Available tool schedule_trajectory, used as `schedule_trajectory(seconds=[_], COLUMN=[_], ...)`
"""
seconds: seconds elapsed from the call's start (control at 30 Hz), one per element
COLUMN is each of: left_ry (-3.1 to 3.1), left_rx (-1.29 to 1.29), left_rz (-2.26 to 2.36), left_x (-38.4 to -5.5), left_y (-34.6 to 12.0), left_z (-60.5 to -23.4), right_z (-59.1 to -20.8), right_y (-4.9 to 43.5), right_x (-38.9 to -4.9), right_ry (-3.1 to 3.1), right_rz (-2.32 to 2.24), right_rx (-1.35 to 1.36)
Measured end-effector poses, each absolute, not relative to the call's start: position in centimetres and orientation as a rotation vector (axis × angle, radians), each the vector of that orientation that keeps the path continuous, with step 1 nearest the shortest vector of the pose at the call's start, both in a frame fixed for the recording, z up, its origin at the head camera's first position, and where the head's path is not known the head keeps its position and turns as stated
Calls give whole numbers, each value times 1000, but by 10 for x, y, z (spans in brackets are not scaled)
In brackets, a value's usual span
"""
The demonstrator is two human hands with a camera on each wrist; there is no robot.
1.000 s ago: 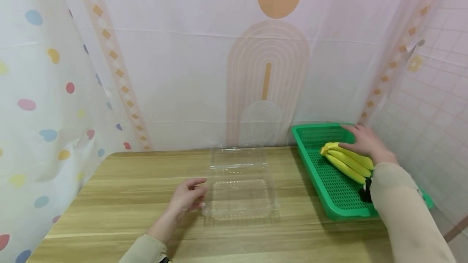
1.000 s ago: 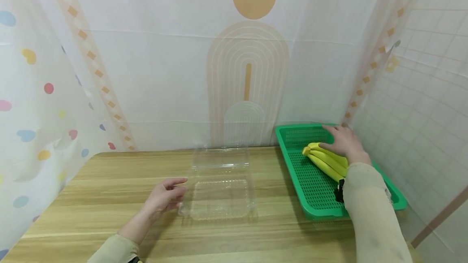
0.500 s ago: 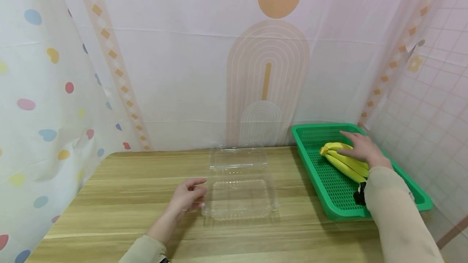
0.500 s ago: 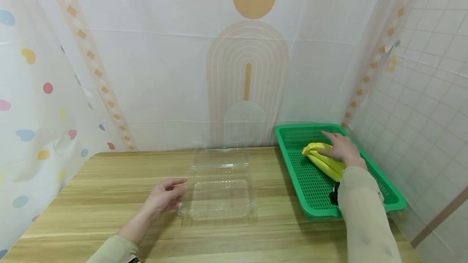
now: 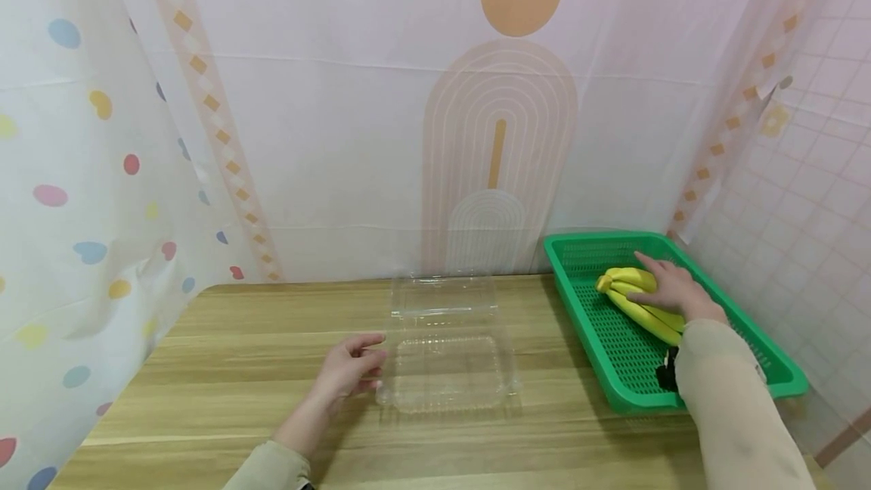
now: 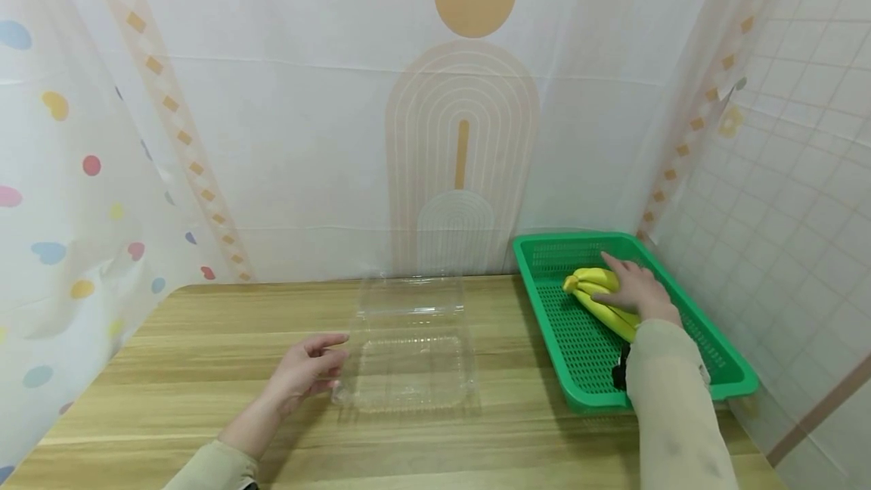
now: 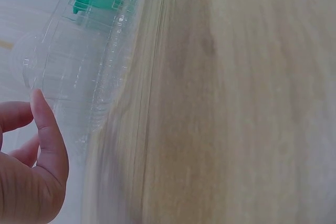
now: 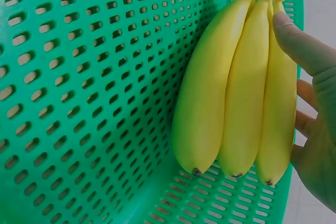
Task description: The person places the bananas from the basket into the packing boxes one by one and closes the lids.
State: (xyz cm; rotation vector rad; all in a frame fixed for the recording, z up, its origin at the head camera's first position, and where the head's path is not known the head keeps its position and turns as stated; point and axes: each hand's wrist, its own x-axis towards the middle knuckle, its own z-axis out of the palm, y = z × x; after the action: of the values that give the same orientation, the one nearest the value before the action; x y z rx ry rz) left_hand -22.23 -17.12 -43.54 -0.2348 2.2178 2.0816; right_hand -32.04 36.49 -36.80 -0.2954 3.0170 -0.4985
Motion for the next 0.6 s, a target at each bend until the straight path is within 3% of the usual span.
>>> schedule_trajectory(seconds=[0.6], left_ry=[2196], left_rx=[-239], left_rz=[2103], left_x=[-222], left_y=[-170], left_z=[-435], right_z=[-367], right_y=[362], right_x=[-313], right_ry=[2962], right_rz=[-513], right_rx=[-302])
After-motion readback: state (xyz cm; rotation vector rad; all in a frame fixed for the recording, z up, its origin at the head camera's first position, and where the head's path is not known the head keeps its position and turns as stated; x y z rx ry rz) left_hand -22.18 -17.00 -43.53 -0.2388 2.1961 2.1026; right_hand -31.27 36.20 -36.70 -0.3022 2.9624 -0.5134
